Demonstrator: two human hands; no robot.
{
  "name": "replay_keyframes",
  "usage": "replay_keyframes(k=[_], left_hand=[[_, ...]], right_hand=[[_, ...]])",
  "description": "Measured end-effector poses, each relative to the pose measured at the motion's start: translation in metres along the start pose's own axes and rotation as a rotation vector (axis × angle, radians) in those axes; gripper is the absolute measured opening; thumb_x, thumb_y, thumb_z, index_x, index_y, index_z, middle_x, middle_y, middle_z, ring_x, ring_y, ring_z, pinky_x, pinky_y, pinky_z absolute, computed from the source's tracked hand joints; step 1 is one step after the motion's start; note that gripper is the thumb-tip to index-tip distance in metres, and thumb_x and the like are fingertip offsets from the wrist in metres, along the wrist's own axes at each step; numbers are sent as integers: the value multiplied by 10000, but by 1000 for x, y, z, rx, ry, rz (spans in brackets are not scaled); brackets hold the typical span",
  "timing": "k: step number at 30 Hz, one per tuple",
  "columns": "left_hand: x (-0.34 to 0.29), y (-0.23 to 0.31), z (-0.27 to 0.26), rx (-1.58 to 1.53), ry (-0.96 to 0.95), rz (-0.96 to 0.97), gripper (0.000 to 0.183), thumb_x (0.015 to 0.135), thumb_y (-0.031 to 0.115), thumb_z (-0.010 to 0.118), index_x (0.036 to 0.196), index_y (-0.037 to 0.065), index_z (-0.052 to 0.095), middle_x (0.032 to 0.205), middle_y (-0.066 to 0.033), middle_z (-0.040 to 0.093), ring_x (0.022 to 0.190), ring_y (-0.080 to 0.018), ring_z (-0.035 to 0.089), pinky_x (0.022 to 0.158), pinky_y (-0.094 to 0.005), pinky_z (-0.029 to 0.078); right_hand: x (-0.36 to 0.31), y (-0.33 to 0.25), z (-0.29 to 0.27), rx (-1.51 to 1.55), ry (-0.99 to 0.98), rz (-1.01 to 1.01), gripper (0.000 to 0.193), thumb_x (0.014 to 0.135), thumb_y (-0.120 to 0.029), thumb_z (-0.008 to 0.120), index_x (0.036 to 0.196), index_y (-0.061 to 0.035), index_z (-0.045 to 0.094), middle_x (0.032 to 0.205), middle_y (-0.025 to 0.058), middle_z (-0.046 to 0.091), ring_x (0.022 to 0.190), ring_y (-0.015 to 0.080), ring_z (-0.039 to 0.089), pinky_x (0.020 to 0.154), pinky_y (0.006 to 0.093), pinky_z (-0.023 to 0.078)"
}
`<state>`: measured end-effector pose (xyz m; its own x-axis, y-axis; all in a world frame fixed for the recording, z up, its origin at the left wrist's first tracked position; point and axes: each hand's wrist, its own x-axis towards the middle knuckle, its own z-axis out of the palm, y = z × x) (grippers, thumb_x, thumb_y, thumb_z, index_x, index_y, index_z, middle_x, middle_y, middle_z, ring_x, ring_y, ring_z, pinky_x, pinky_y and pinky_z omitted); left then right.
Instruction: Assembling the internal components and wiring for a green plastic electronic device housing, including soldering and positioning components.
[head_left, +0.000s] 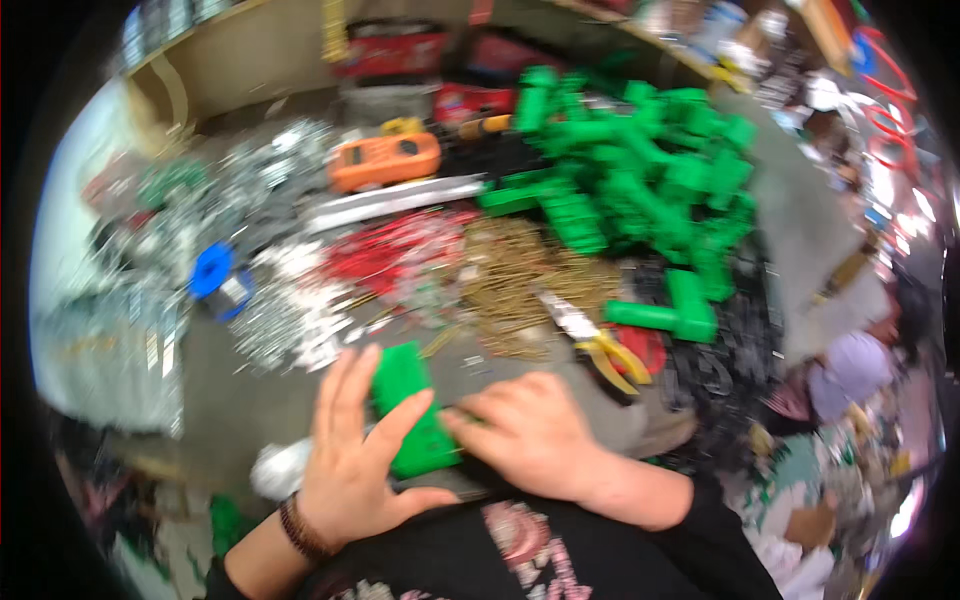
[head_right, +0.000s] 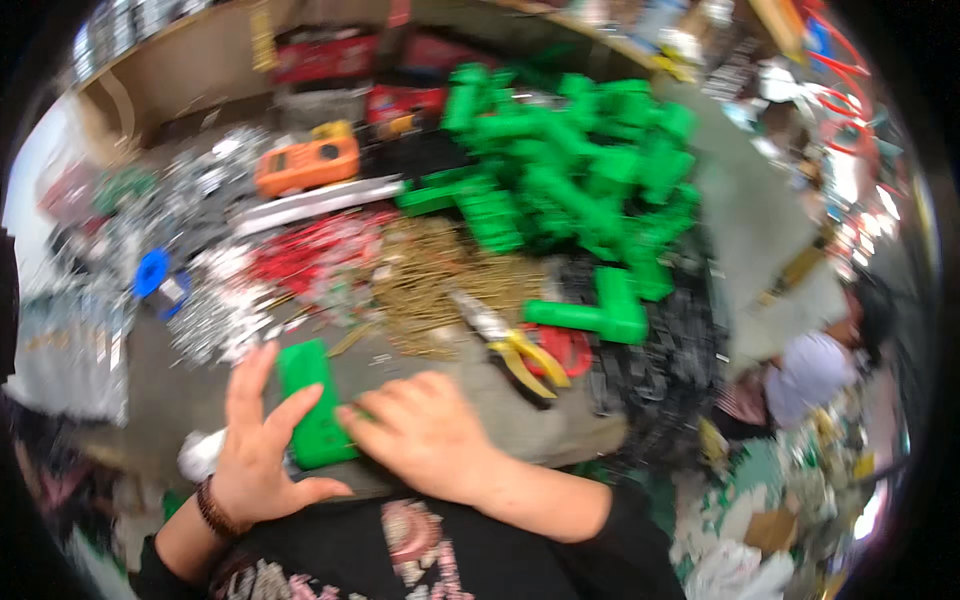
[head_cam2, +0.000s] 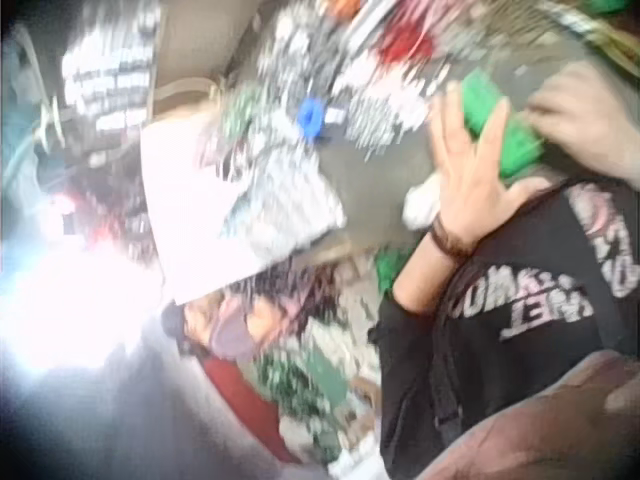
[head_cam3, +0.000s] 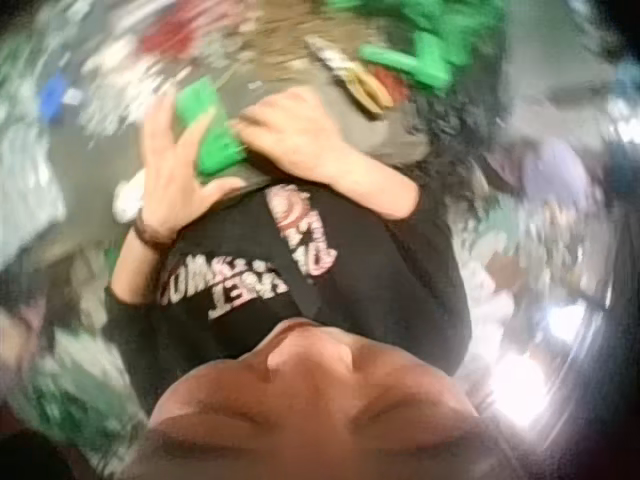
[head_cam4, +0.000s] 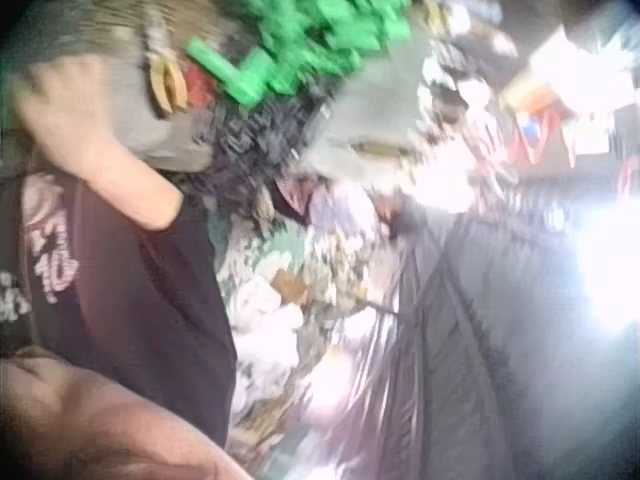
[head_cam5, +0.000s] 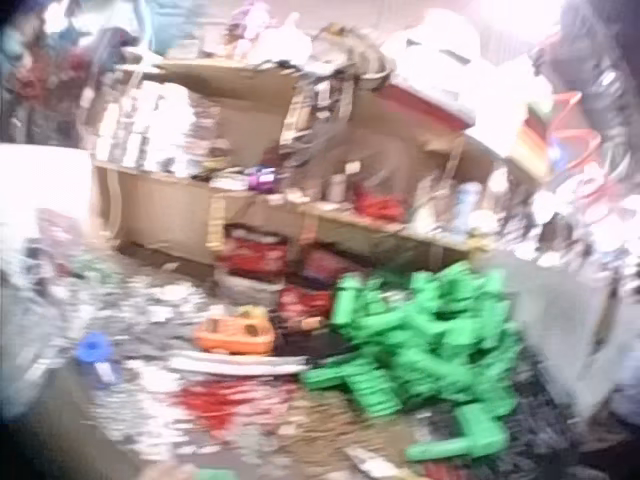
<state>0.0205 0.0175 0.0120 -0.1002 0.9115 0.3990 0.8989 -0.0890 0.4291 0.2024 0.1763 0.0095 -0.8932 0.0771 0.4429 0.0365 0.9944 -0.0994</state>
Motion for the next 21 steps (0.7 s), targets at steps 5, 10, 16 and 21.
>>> replay_keyframes(k=[5, 10, 16, 21], left_hand=[[22, 11, 23, 65, -130, -49, 647, 626, 429, 881, 1093, 74, 608, 1514, -281, 349, 1422, -532, 270, 1108, -648, 280], [17, 17, 16, -47, -118, -60, 601, 578, 302, 924, 981, 50, 558, 1508, -306, 327, 1435, -549, 235, 1119, -615, 287], [22, 17, 24, -26, -86, -6, 575, 577, 273, 913, 977, 53, 563, 1501, -299, 340, 1434, -548, 241, 1118, -610, 296], [19, 15, 24, -12, -71, 5, 555, 596, 291, 904, 974, 53, 574, 1488, -293, 357, 1430, -549, 248, 1118, -612, 302]], right_hand=[[-17, 19, -37, 36, 124, -97, 355, 769, -219, 665, 1092, -72, 670, 1136, 93, 656, 1045, 267, 622, 910, 444, 490], [-78, 154, -233, -805, 640, 435, 235, 854, -100, 692, 1064, 5, 678, 1109, 143, 686, 1086, 345, 636, 983, 435, 479], [-164, 259, -238, -656, 1, 1268, 462, 850, -371, 724, 1119, -1, 661, 1115, 218, 699, 1039, 381, 677, 929, 458, 529], [-162, 271, -207, -716, -103, 1456, 587, 819, -427, 733, 1190, 4, 589, 1130, 242, 692, 1057, 363, 685, 946, 458, 530]])
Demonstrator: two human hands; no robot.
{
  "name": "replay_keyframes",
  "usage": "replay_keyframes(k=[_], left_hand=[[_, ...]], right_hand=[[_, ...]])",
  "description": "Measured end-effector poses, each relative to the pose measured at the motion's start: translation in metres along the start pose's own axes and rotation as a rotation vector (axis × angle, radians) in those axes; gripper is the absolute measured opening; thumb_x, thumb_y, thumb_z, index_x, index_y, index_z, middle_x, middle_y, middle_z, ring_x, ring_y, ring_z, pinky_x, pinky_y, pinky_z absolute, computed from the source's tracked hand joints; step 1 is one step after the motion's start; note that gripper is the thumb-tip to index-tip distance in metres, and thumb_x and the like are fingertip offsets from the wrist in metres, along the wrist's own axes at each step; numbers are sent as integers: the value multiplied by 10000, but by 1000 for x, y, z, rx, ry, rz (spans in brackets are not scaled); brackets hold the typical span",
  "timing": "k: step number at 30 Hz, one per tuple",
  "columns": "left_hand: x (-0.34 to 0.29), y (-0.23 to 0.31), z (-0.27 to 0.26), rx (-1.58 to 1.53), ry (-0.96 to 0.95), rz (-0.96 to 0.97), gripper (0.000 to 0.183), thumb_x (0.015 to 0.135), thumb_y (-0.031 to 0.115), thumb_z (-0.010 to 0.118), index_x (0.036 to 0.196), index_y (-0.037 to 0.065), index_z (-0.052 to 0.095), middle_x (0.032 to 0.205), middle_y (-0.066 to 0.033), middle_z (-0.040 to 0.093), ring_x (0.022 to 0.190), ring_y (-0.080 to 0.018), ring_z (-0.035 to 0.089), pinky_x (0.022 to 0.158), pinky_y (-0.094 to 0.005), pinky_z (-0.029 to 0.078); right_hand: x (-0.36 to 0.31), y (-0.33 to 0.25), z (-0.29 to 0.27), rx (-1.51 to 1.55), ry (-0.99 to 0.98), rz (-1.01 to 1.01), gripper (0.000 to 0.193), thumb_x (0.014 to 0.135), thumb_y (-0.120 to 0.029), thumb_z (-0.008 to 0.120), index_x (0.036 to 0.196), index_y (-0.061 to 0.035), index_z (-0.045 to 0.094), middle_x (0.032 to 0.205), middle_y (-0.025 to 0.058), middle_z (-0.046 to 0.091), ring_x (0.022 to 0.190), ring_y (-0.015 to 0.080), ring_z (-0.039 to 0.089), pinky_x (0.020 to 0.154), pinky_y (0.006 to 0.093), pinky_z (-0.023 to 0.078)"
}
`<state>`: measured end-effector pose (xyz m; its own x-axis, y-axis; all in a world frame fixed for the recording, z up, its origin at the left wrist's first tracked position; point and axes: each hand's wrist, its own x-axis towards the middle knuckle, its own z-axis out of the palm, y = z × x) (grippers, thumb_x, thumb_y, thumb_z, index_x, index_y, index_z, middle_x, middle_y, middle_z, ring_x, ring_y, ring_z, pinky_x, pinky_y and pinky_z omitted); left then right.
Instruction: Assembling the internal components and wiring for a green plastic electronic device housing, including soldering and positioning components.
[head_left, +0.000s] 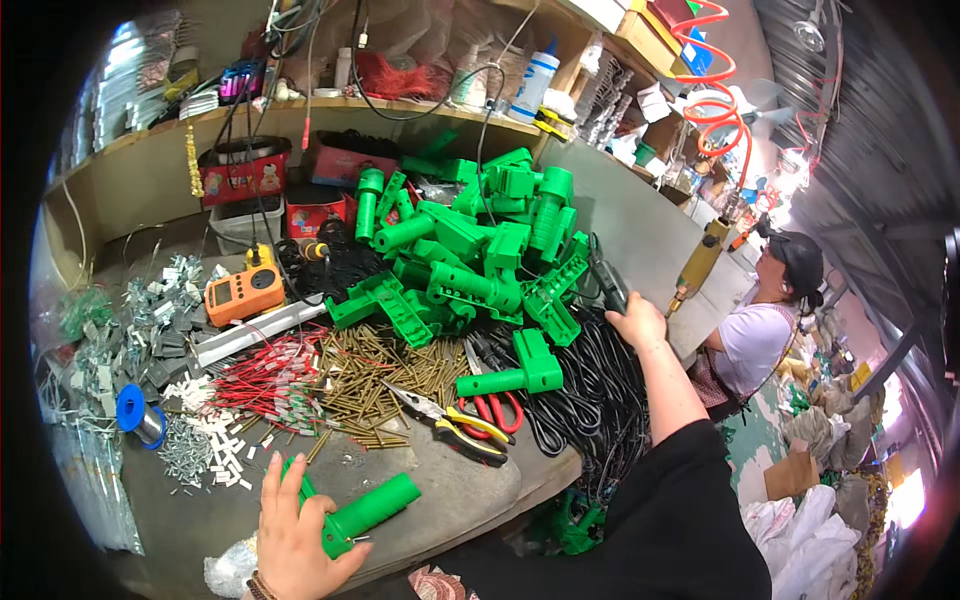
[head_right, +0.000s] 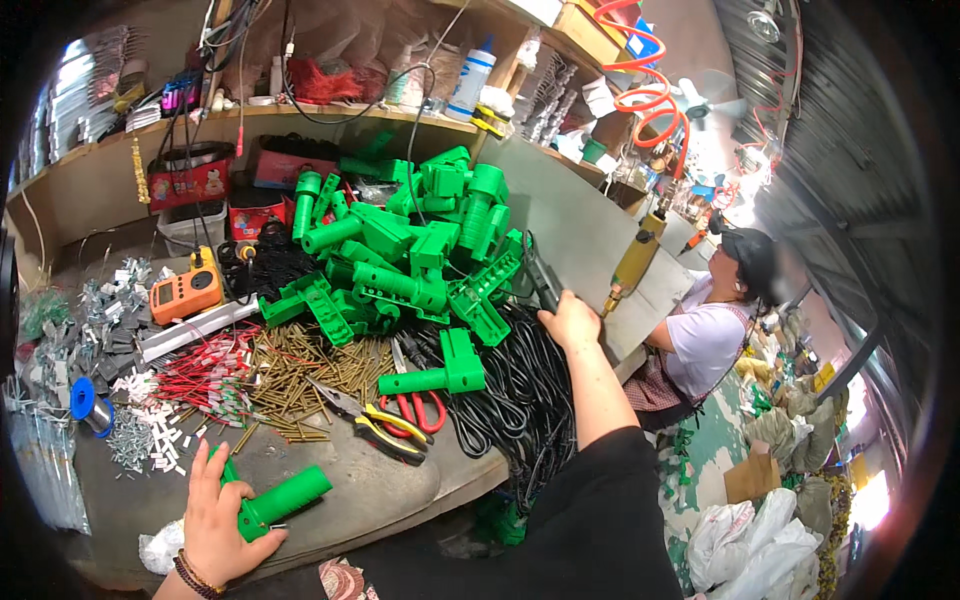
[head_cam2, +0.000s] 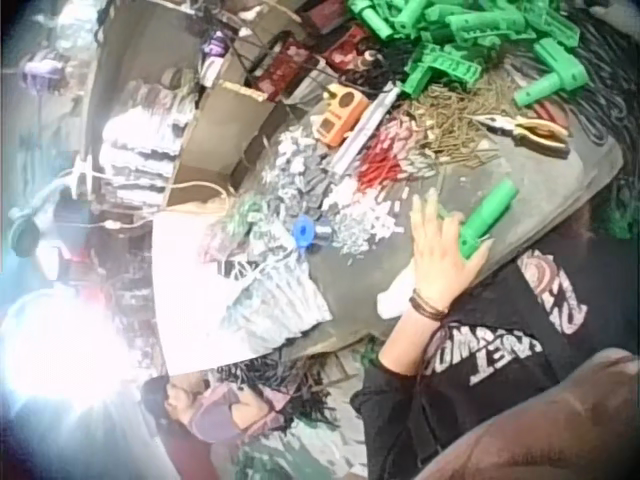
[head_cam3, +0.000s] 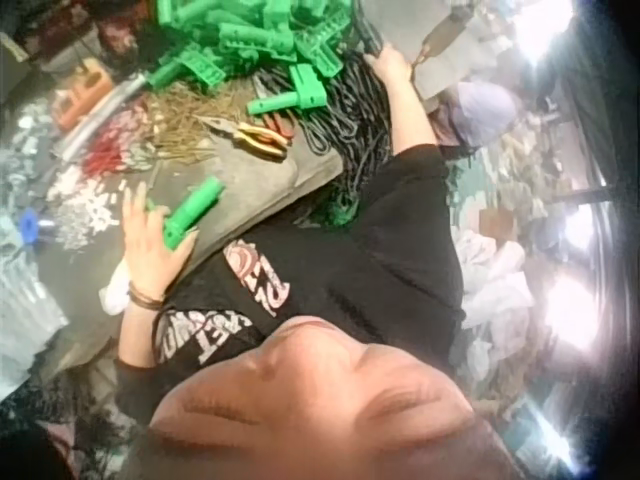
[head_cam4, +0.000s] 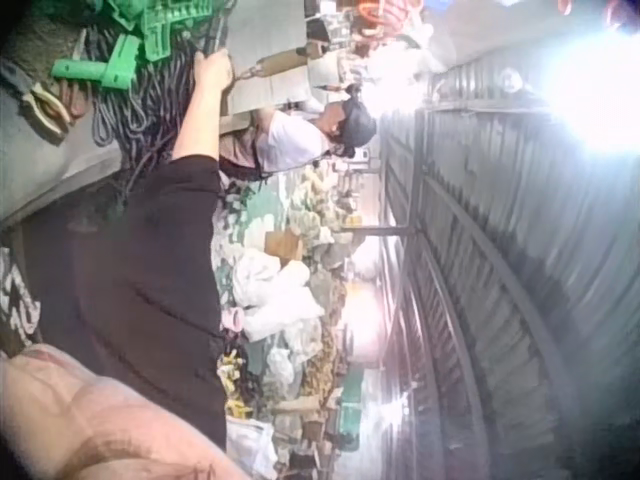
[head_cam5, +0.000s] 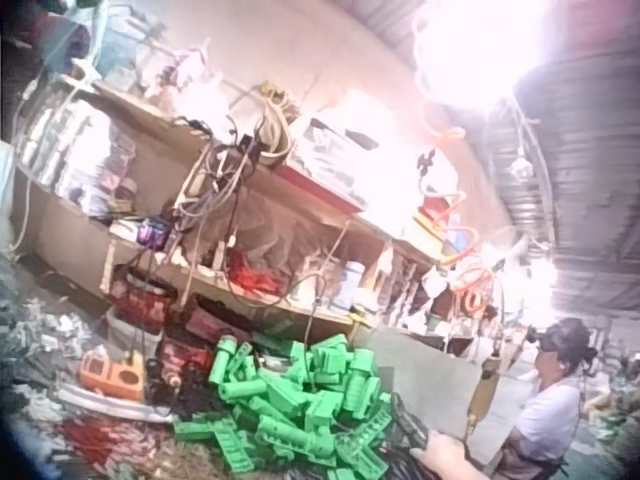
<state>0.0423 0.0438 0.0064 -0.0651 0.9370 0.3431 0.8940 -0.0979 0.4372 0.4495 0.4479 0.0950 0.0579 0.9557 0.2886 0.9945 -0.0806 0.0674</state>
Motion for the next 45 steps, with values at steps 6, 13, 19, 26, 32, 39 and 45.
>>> replay_keyframes(k=[6, 13, 19, 26, 32, 39, 45], left_hand=[[3, 3, 5, 36, 7, 2, 528, 617, 291, 887, 970, 52, 574, 1475, -291, 370, 1426, -550, 256, 1119, -611, 304], [-2, 1, 2, 35, 24, -19, 509, 629, 290, 876, 962, 50, 575, 1461, -290, 390, 1417, -549, 272, 1116, -608, 312], [-6, -2, -3, 44, -25, -49, 509, 660, 315, 859, 1015, 59, 598, 1459, -286, 405, 1403, -541, 304, 1117, -590, 325], [6, -3, 4, 20, -2, -14, 487, 696, 334, 830, 1041, 67, 613, 1448, -280, 435, 1387, -523, 351, 1111, -558, 360], [2, -3, 0, 49, -1, -36, 461, 711, 346, 817, 1021, 69, 618, 1444, -277, 448, 1388, -522, 358, 1114, -554, 361], [2, -4, 0, 34, -15, -28, 461, 707, 343, 820, 1014, 65, 619, 1452, -276, 438, 1392, -523, 350, 1114, -556, 360], [3, -3, -1, 22, -27, -35, 466, 688, 326, 830, 1006, 59, 619, 1450, -280, 438, 1387, -536, 346, 1114, -567, 353]], right_hand=[[-24, -2, -56, 1335, 294, -207, 427, 855, -255, 764, 1192, -66, 584, 961, 99, 680, 894, 264, 692, 883, 435, 545], [-153, -113, -69, 2248, -880, -632, 403, 824, -94, 743, 1183, -99, 561, 1116, 133, 614, 1046, 253, 618, 1034, 544, 477], [-241, -140, 1, 2332, -987, -357, 550, 768, -19, 713, 1270, -181, 559, 1175, 85, 612, 1125, 207, 585, 1110, 539, 394], [-284, -138, 10, 2632, -1074, -46, 561, 775, -24, 760, 1270, -226, 588, 1175, -35, 583, 1065, 115, 585, 1157, 478, 341], [-286, -164, 10, 2657, -1121, -21, 578, 752, -22, 765, 1256, -231, 575, 1163, -31, 586, 1055, 115, 585, 1141, 479, 347], [-291, -169, 10, 2703, -1161, 97, 587, 730, -13, 768, 1238, -236, 576, 1123, -38, 585, 1040, 109, 584, 1134, 471, 352], [-294, -174, 11, 2700, -1147, 97, 558, 719, -13, 776, 1196, -239, 597, 1103, -31, 575, 1027, 121, 583, 1133, 452, 364]])
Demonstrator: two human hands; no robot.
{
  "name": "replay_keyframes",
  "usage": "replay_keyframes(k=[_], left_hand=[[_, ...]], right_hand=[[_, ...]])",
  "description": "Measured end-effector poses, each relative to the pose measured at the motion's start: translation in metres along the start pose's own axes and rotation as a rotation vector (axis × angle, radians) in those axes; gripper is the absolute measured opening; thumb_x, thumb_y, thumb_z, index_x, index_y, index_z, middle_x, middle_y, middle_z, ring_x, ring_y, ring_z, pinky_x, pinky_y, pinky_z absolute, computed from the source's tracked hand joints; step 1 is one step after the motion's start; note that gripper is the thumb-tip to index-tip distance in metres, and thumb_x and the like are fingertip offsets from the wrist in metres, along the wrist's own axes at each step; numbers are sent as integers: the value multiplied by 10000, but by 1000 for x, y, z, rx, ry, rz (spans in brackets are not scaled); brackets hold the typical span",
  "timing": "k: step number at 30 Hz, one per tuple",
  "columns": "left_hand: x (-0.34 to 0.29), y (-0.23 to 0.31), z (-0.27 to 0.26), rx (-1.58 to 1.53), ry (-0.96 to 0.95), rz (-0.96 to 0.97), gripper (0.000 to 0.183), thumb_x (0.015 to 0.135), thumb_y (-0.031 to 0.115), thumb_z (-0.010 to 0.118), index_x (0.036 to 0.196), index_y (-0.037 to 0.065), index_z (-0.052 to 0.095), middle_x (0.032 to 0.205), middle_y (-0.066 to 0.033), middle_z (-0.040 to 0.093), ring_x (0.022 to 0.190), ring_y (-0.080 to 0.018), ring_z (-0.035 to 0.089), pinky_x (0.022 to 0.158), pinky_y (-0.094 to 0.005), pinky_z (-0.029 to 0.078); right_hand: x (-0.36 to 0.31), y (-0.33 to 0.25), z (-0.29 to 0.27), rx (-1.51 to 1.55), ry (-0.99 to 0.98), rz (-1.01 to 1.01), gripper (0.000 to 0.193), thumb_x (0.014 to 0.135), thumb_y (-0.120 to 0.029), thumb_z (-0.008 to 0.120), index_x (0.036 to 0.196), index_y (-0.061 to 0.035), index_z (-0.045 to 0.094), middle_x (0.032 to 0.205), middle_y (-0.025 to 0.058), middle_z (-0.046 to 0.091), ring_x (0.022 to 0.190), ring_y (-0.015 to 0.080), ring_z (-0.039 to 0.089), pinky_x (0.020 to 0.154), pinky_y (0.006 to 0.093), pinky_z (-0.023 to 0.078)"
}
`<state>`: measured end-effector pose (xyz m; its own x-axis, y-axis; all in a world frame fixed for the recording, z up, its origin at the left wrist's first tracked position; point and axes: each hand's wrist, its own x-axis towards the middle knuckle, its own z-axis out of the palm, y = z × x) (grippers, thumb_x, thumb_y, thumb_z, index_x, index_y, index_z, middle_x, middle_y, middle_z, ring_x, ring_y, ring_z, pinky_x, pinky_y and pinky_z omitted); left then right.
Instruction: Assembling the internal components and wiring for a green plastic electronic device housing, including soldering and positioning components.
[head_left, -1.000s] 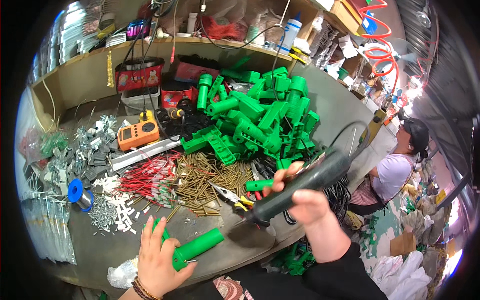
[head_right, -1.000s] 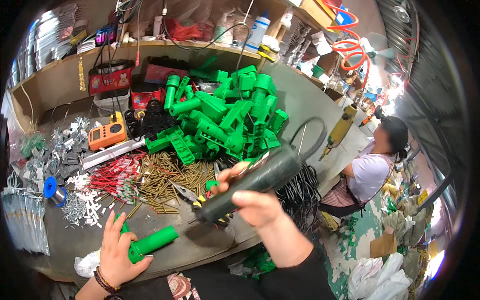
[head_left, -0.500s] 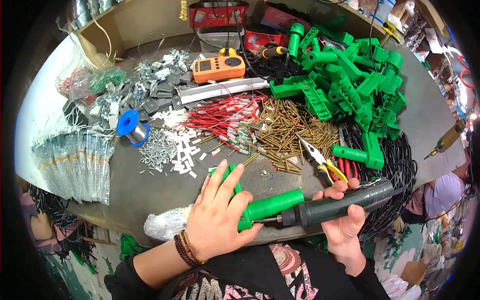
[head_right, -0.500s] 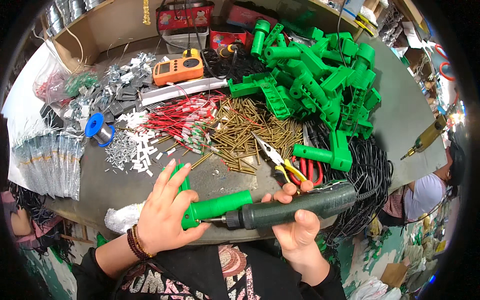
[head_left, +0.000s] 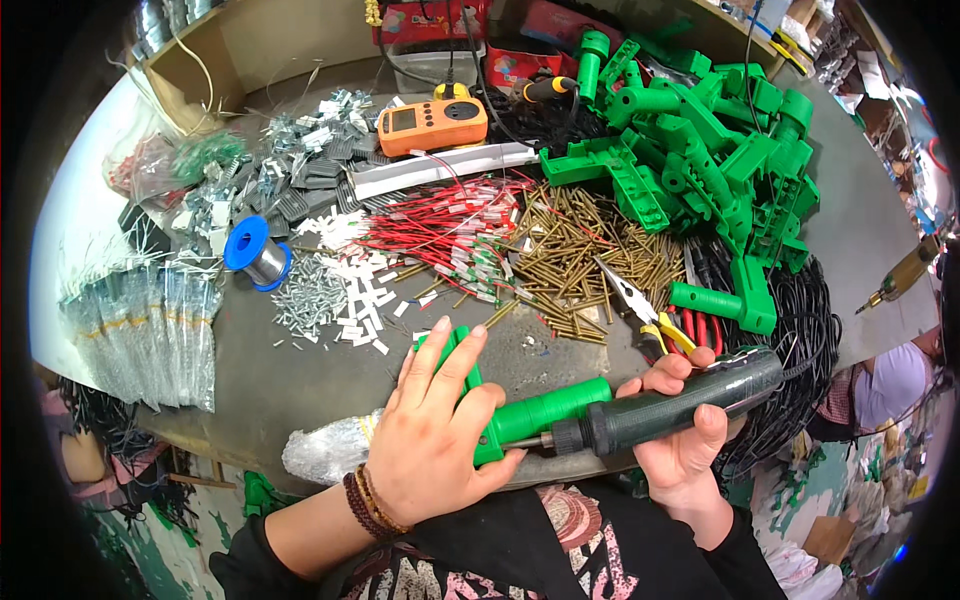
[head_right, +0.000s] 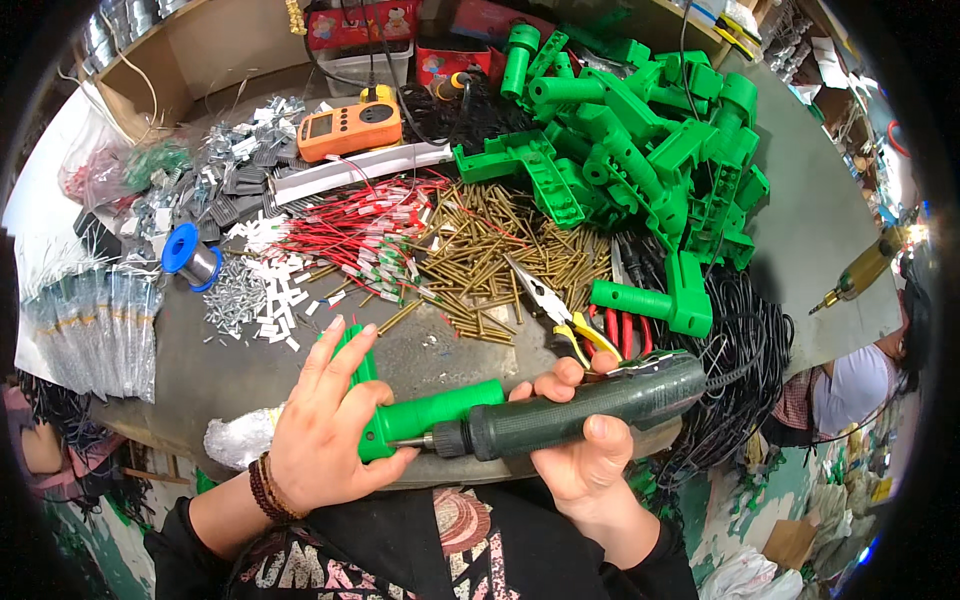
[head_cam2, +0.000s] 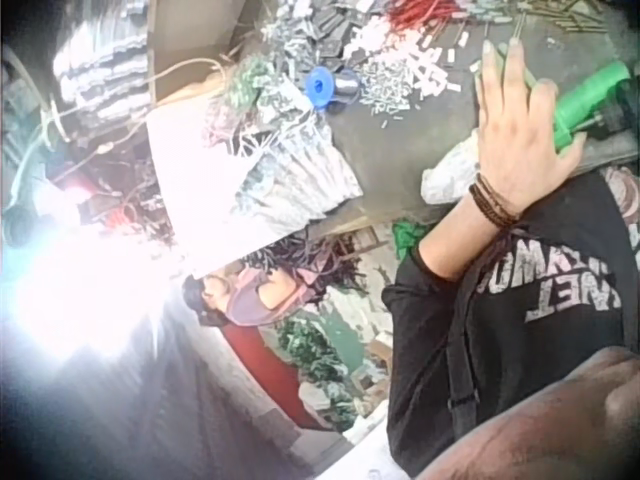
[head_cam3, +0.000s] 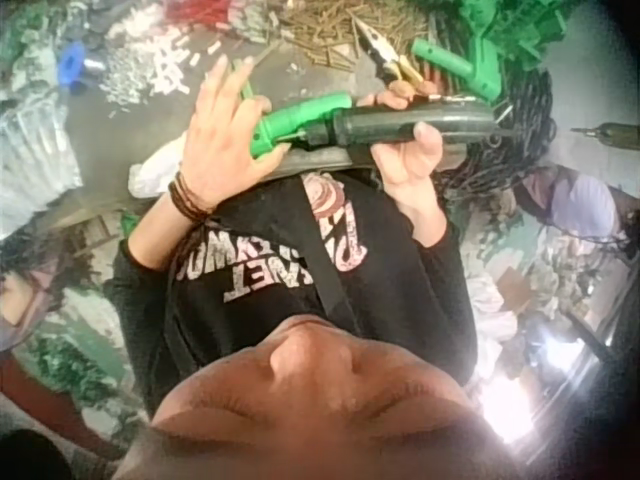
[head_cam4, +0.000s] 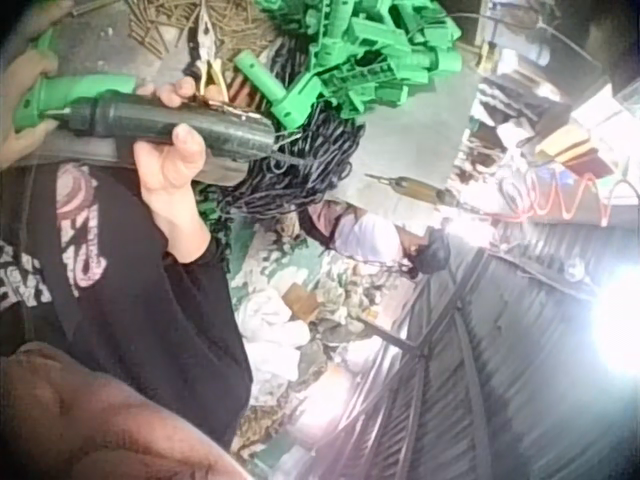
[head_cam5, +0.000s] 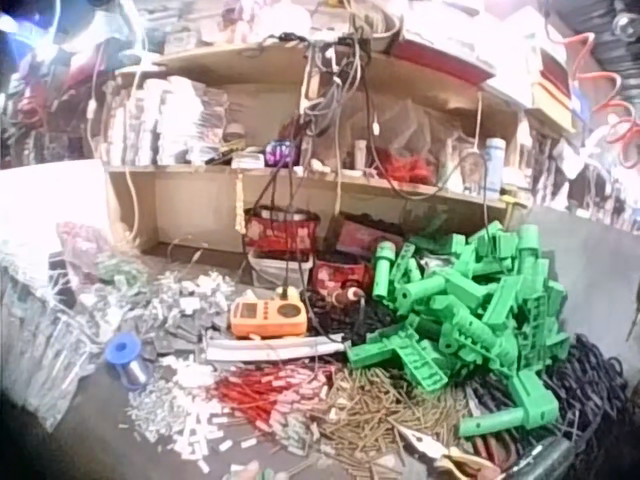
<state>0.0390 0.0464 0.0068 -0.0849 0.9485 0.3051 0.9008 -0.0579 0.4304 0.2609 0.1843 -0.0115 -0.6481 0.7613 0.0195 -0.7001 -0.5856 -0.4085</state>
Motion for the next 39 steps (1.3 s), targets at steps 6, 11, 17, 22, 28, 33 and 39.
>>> replay_keyframes(k=[6, 11, 17, 22, 28, 33, 39], left_hand=[[3, 1, 1, -27, 7, 15, 462, 675, 279, 832, 1003, 40, 612, 1414, -285, 457, 1377, -554, 341, 1130, -592, 326], [2, 0, 2, -58, 13, 14, 448, 656, 233, 821, 989, 31, 601, 1383, -285, 473, 1360, -557, 357, 1138, -610, 311], [1, 1, 3, -67, 28, 19, 446, 643, 204, 803, 993, 31, 588, 1372, -284, 483, 1350, -561, 376, 1121, -616, 329], [2, 0, 5, -75, 49, 28, 444, 644, 191, 791, 1002, 32, 582, 1381, -289, 478, 1353, -563, 374, 1111, -611, 343], [-8, -5, -5, -88, 30, 35, 592, 689, 354, 837, 1115, 33, 580, 1450, -278, 412, 1397, -528, 325, 1138, -596, 307], [-22, -38, -31, -388, 28, -334, 849, 754, 270, 863, 1396, -17, 386, 1370, -243, 496, 1220, -355, 537, 1008, -447, 453], [-12, -53, -36, -879, -300, -553, 832, 852, 150, 783, 1508, 64, 280, 988, -103, 692, 998, -195, 643, 917, -353, 491]], right_hand=[[2, 4, -3, 32, -38, 20, 517, 699, 14, 786, 1112, -219, 578, 1090, -51, 521, 1021, 101, 565, 1119, 408, 371], [-1, 8, -4, 56, -36, 21, 517, 681, 23, 806, 1075, -217, 574, 1085, -52, 516, 1029, 99, 561, 1121, 386, 372], [-2, 7, -5, -9, -130, -22, 505, 675, -12, 817, 1058, -222, 564, 1089, -43, 524, 1037, 118, 556, 1153, 402, 361], [5, 6, -16, -43, -308, -35, 515, 697, -32, 846, 1081, -244, 576, 1059, -67, 535, 1029, 109, 559, 1143, 408, 364], [-11, -22, 21, -269, -406, 8, 419, 791, -185, 853, 1114, -271, 600, 1031, -20, 572, 887, 141, 558, 1142, 500, 357], [0, -45, 16, -82, -415, -20, 407, 815, -58, 811, 1040, -203, 505, 1138, -52, 567, 1069, 132, 575, 1187, 567, 270], [23, -28, 1, -165, -182, -55, 575, 824, -163, 752, 1353, -277, 557, 1380, -13, 566, 1121, 120, 576, 1164, 552, 326]])
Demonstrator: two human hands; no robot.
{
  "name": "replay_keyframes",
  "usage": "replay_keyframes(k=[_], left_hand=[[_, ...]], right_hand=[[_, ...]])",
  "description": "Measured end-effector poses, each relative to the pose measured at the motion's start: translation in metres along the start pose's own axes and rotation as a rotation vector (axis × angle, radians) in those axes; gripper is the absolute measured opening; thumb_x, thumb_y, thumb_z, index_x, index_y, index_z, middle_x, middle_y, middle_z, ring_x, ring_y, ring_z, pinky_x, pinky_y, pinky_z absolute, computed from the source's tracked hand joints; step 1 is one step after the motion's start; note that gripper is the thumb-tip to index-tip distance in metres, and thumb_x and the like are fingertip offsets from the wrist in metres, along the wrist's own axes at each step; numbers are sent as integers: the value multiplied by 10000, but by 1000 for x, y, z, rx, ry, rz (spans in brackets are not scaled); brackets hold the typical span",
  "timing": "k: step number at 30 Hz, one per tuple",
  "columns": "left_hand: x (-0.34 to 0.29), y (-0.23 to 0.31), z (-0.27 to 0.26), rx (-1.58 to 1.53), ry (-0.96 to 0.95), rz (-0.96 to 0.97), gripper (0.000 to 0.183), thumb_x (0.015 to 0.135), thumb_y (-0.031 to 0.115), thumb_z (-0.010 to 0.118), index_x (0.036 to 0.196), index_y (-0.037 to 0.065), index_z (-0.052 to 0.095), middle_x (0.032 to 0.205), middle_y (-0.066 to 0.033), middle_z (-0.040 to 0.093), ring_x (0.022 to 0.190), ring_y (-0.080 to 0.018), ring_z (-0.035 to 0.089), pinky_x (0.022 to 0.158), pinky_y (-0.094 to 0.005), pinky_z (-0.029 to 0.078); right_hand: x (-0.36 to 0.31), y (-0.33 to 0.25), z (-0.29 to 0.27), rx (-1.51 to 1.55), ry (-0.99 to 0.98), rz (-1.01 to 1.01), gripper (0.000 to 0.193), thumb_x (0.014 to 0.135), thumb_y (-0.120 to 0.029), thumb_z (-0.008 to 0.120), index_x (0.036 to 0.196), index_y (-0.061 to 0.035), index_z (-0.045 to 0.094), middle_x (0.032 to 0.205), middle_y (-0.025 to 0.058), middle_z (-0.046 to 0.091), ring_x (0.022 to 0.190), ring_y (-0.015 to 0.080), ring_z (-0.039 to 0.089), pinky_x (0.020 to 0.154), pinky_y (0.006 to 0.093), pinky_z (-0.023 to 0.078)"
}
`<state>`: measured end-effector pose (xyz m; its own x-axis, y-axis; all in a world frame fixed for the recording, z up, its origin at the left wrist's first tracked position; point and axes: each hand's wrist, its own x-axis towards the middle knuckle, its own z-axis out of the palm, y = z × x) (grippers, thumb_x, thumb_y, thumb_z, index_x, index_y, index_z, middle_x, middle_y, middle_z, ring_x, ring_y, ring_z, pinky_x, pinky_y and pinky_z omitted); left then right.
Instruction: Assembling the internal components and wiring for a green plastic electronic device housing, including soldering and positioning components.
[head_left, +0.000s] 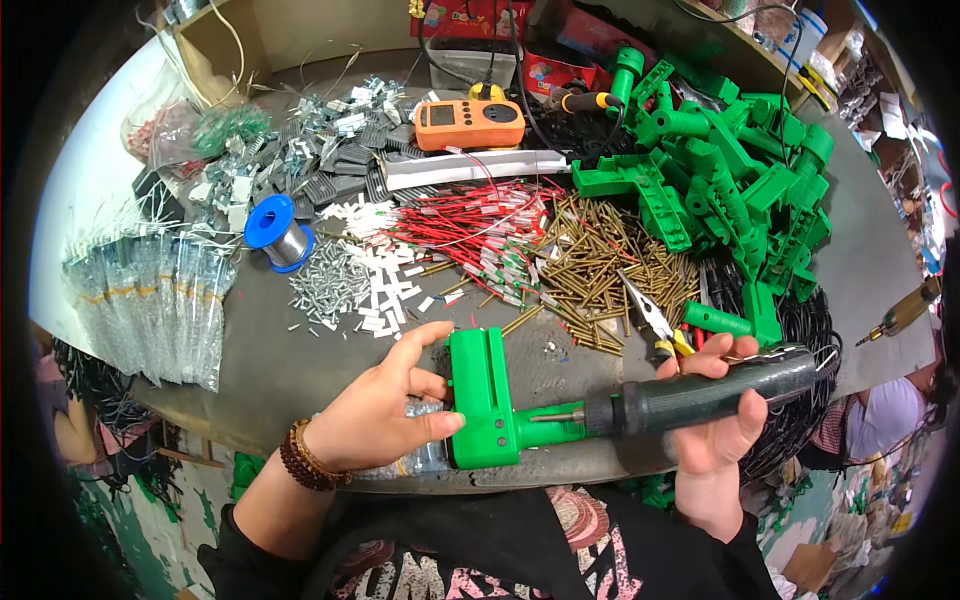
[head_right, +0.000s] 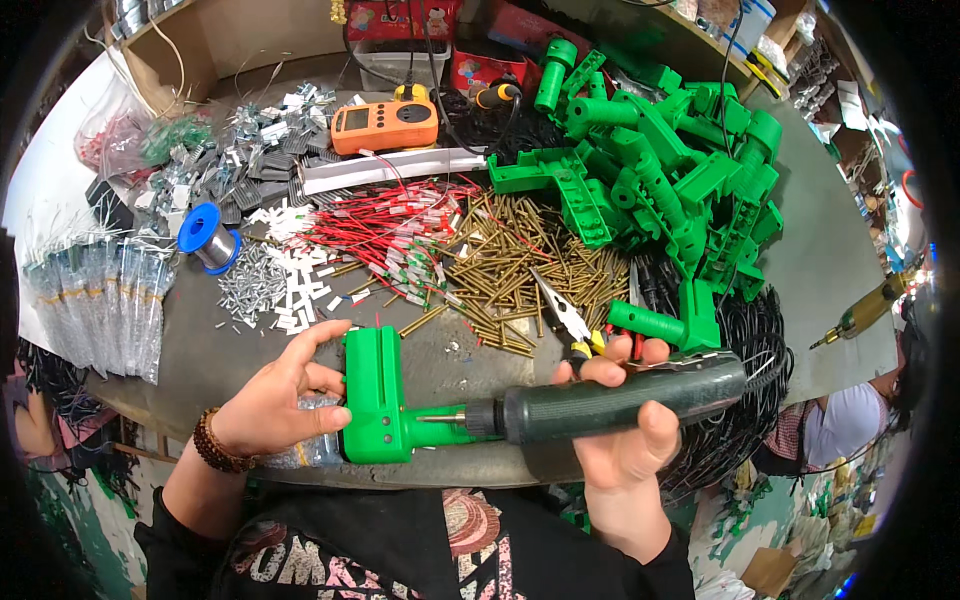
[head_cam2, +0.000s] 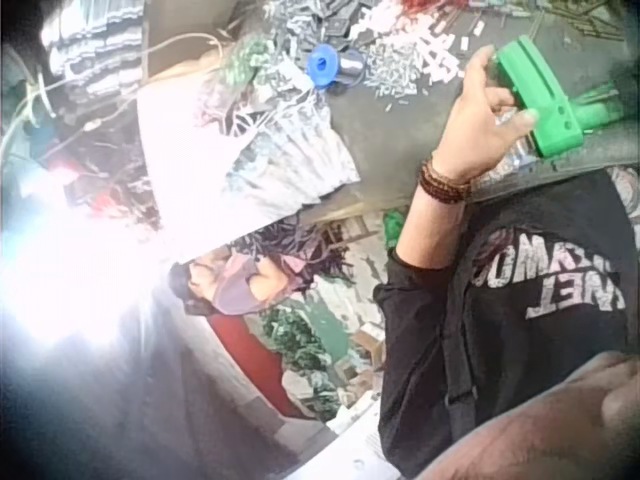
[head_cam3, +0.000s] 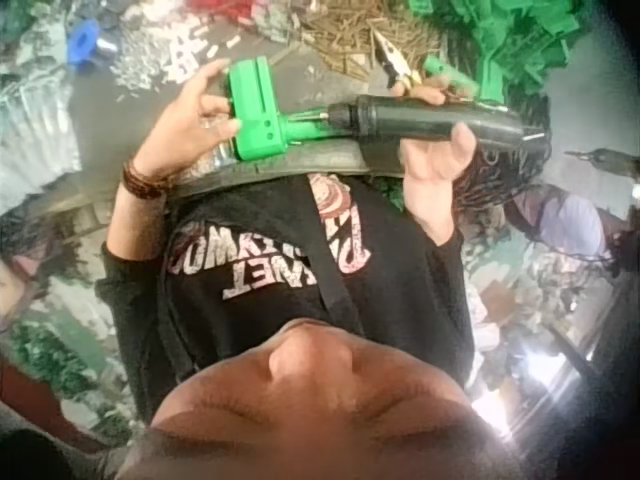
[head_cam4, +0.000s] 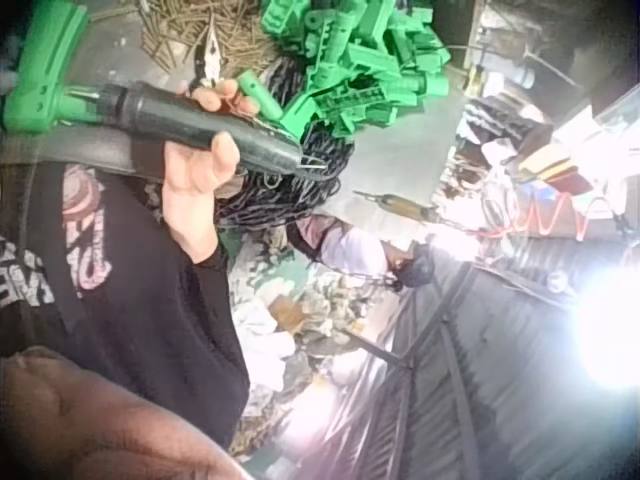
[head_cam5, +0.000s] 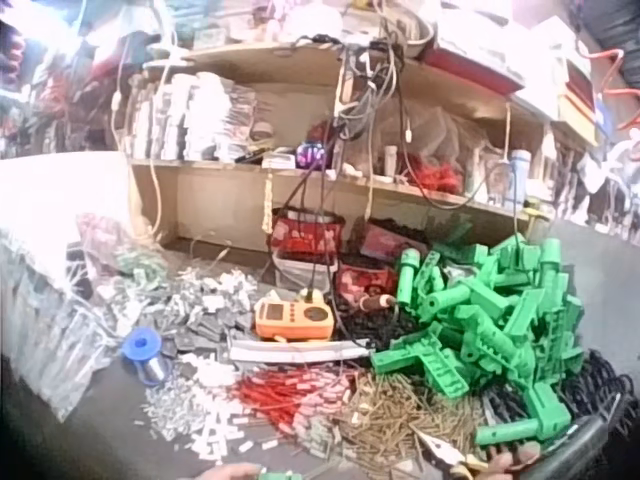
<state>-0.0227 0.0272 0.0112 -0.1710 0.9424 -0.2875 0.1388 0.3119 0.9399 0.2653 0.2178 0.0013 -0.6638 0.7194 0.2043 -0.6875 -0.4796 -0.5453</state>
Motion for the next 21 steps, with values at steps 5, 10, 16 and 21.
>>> replay_keyframes(k=[5, 10, 16, 21], left_hand=[[-1, -9, 1, -56, 8, 12, 846, 855, 127, 778, 1528, 102, 266, 1002, -92, 705, 1012, -185, 647, 927, -345, 485], [2, -12, 1, -71, 7, 28, 842, 847, 120, 781, 1520, 107, 276, 1017, -95, 716, 1001, -191, 662, 949, -359, 495], [3, -18, 1, -95, -2, 61, 850, 843, 122, 785, 1512, 103, 262, 1022, -85, 721, 987, -191, 669, 958, -361, 500], [-1, -16, -1, -64, 13, 49, 887, 833, 132, 798, 1516, 79, 234, 1019, -82, 718, 988, -191, 665, 956, -356, 498]], right_hand=[[5, 12, 7, 8, 59, 22, 558, 791, -139, 750, 1303, -286, 581, 1334, -19, 585, 1075, 116, 585, 1138, 535, 360], [8, 15, 7, 12, 66, 19, 539, 781, -143, 760, 1272, -281, 586, 1301, -26, 592, 1066, 115, 589, 1129, 523, 363], [19, 19, 6, 24, 14, 32, 432, 771, -122, 772, 1145, -256, 602, 1175, -46, 596, 1053, 112, 590, 1110, 467, 367], [29, 26, -1, 80, -10, 89, 415, 758, -123, 799, 1109, -249, 618, 1167, -56, 596, 1047, 104, 588, 1112, 445, 364]])
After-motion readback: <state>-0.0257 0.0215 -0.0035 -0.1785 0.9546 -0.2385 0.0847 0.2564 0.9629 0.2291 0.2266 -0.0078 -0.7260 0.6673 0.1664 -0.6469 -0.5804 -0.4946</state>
